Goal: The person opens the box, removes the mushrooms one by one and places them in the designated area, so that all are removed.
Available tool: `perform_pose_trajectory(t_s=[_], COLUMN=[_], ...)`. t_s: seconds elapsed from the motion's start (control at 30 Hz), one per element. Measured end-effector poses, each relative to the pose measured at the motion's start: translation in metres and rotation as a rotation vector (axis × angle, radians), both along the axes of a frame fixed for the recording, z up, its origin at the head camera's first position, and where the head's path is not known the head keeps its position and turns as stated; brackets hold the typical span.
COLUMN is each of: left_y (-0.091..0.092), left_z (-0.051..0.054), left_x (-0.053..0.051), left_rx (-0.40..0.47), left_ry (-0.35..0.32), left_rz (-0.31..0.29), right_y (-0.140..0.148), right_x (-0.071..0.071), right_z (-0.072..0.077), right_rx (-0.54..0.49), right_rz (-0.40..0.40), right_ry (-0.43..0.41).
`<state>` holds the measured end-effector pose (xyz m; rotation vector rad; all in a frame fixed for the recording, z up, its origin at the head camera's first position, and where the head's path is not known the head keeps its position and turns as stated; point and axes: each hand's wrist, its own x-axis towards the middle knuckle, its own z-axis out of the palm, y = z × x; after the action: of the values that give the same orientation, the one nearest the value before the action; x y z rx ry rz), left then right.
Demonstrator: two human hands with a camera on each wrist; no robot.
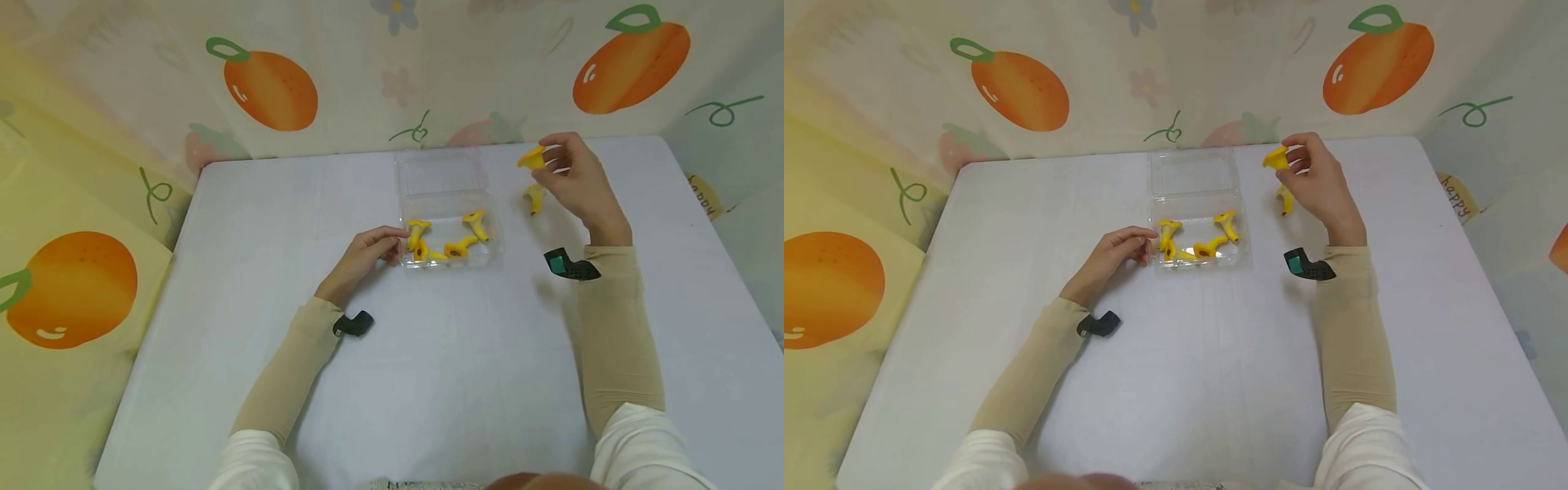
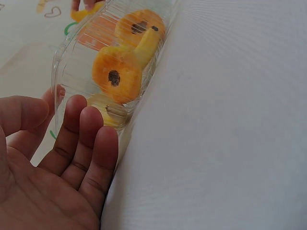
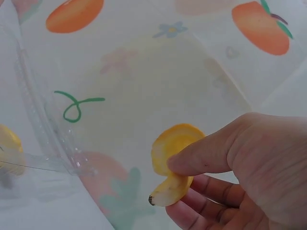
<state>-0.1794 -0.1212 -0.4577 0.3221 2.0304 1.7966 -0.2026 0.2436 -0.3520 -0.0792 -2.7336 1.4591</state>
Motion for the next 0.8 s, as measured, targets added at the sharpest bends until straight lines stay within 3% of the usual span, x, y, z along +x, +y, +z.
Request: perform_pose_trajectory(t_s=[0.8], left_y=[0.000], left_z=[-0.001], left_x=[-0.001], left_rx=[0.000], left_ry=[0.010], left_rz=[-0.008], right_y=[0.012], right_x=[-0.004], right_z=[-0.005], right_rx=[0.018], right_rz=[-0.086], right_ry=[-0.025])
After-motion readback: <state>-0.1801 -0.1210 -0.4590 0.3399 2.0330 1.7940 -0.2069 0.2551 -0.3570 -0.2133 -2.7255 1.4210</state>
